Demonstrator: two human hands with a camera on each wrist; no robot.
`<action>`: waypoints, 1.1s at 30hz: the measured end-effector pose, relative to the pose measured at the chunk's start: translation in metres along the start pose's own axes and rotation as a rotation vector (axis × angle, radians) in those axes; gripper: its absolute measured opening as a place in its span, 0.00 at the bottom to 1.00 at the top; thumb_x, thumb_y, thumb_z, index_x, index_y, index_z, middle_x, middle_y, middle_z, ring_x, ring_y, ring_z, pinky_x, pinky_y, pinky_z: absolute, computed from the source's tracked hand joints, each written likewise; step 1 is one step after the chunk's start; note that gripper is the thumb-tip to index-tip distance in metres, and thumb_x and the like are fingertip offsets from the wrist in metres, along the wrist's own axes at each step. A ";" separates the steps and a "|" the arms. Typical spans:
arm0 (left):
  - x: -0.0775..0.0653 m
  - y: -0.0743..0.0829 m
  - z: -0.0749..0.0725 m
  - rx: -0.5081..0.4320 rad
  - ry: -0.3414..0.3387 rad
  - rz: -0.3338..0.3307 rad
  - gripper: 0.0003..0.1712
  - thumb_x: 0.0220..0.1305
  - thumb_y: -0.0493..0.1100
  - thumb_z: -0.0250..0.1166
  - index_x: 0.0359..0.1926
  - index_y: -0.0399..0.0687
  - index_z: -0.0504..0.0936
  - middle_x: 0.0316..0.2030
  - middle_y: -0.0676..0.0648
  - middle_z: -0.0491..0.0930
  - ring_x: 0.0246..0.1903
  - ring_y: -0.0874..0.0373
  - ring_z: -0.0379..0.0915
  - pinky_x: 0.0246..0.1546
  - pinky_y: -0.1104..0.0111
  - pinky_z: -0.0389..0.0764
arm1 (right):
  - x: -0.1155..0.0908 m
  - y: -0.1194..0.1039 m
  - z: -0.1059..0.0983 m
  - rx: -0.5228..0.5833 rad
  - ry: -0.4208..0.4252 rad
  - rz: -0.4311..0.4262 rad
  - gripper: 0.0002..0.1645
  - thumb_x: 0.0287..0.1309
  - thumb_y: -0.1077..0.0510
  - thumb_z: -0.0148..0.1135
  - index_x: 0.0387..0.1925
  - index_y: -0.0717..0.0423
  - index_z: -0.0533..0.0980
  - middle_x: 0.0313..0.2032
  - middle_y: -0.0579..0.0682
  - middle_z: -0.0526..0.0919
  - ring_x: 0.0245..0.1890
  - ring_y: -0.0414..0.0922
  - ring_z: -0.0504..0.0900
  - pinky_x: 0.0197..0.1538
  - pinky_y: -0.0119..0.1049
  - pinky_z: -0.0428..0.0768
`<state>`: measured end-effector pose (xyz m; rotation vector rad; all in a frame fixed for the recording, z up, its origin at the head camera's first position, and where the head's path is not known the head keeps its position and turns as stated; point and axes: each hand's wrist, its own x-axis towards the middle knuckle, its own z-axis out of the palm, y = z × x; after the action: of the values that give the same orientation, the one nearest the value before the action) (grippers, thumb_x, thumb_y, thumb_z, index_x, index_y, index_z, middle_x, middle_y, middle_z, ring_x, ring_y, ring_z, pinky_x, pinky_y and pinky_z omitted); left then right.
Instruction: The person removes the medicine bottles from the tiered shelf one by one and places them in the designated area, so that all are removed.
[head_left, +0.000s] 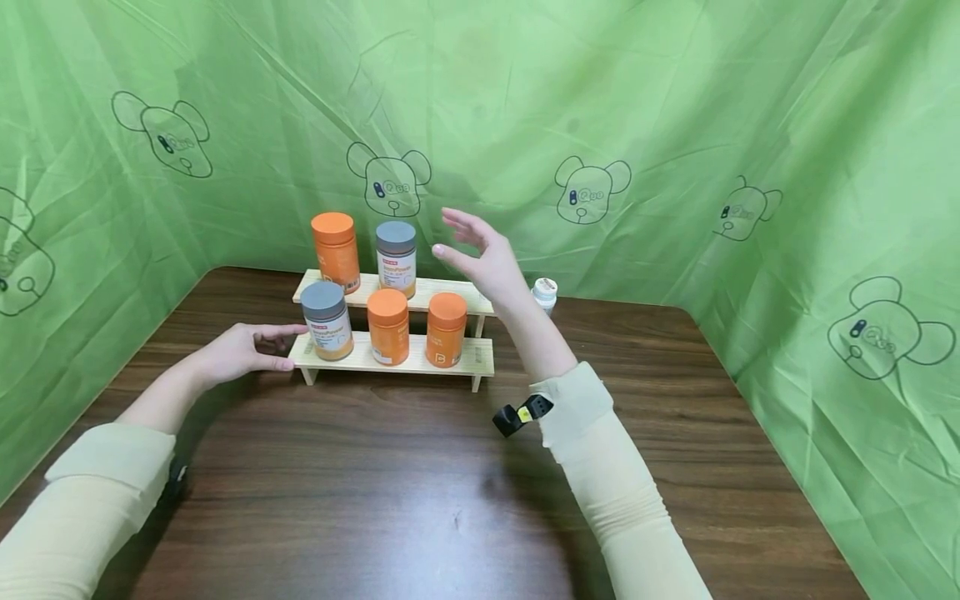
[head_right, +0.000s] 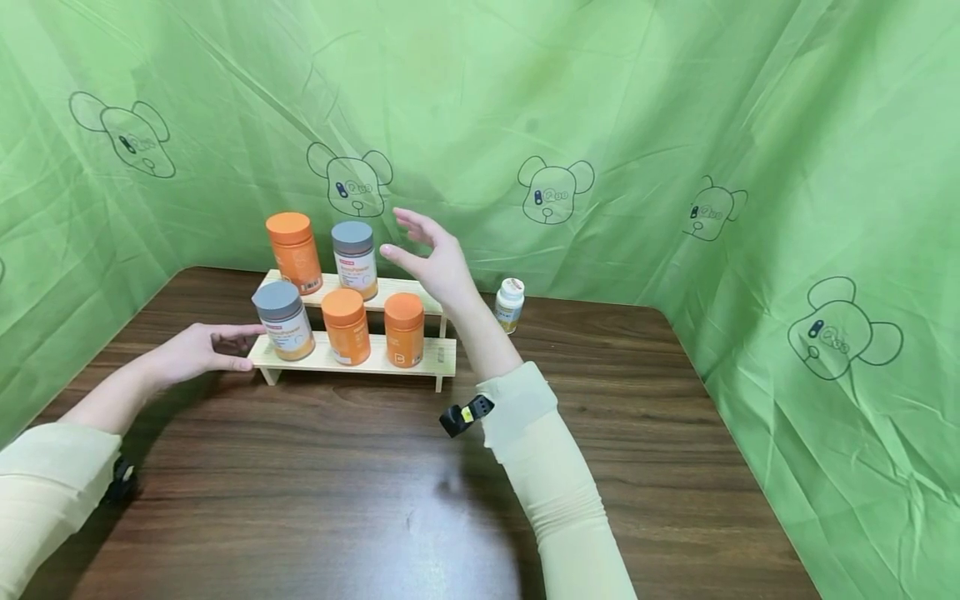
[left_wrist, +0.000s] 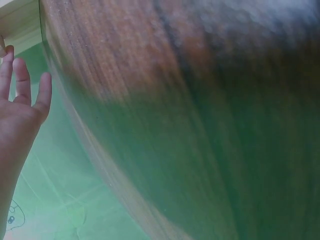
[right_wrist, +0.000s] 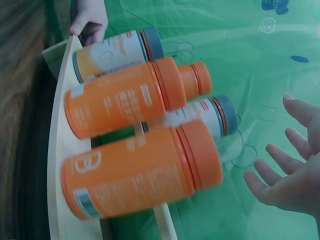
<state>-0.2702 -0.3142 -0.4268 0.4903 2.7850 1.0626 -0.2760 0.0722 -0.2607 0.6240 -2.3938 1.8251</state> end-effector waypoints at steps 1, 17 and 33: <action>0.000 0.000 0.000 -0.001 0.000 0.001 0.38 0.51 0.55 0.72 0.63 0.53 0.72 0.38 0.47 0.80 0.41 0.56 0.72 0.38 0.73 0.68 | 0.003 0.004 0.003 -0.004 -0.005 0.000 0.34 0.54 0.54 0.68 0.63 0.44 0.68 0.61 0.43 0.72 0.61 0.43 0.69 0.59 0.45 0.70; 0.001 -0.001 0.001 -0.011 0.001 0.005 0.38 0.51 0.54 0.72 0.63 0.51 0.72 0.37 0.46 0.80 0.39 0.58 0.72 0.37 0.73 0.68 | 0.033 0.036 0.037 -0.035 -0.020 0.053 0.33 0.52 0.49 0.70 0.61 0.35 0.71 0.63 0.37 0.69 0.64 0.46 0.65 0.63 0.48 0.64; 0.000 0.000 0.000 0.001 0.000 0.003 0.38 0.52 0.55 0.71 0.63 0.52 0.72 0.37 0.46 0.80 0.40 0.56 0.72 0.38 0.73 0.68 | 0.054 0.045 0.045 -0.049 -0.085 0.064 0.32 0.54 0.49 0.68 0.61 0.36 0.71 0.61 0.37 0.71 0.63 0.44 0.66 0.63 0.47 0.64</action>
<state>-0.2702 -0.3137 -0.4270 0.4951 2.7855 1.0621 -0.3334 0.0252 -0.2990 0.6399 -2.5334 1.7924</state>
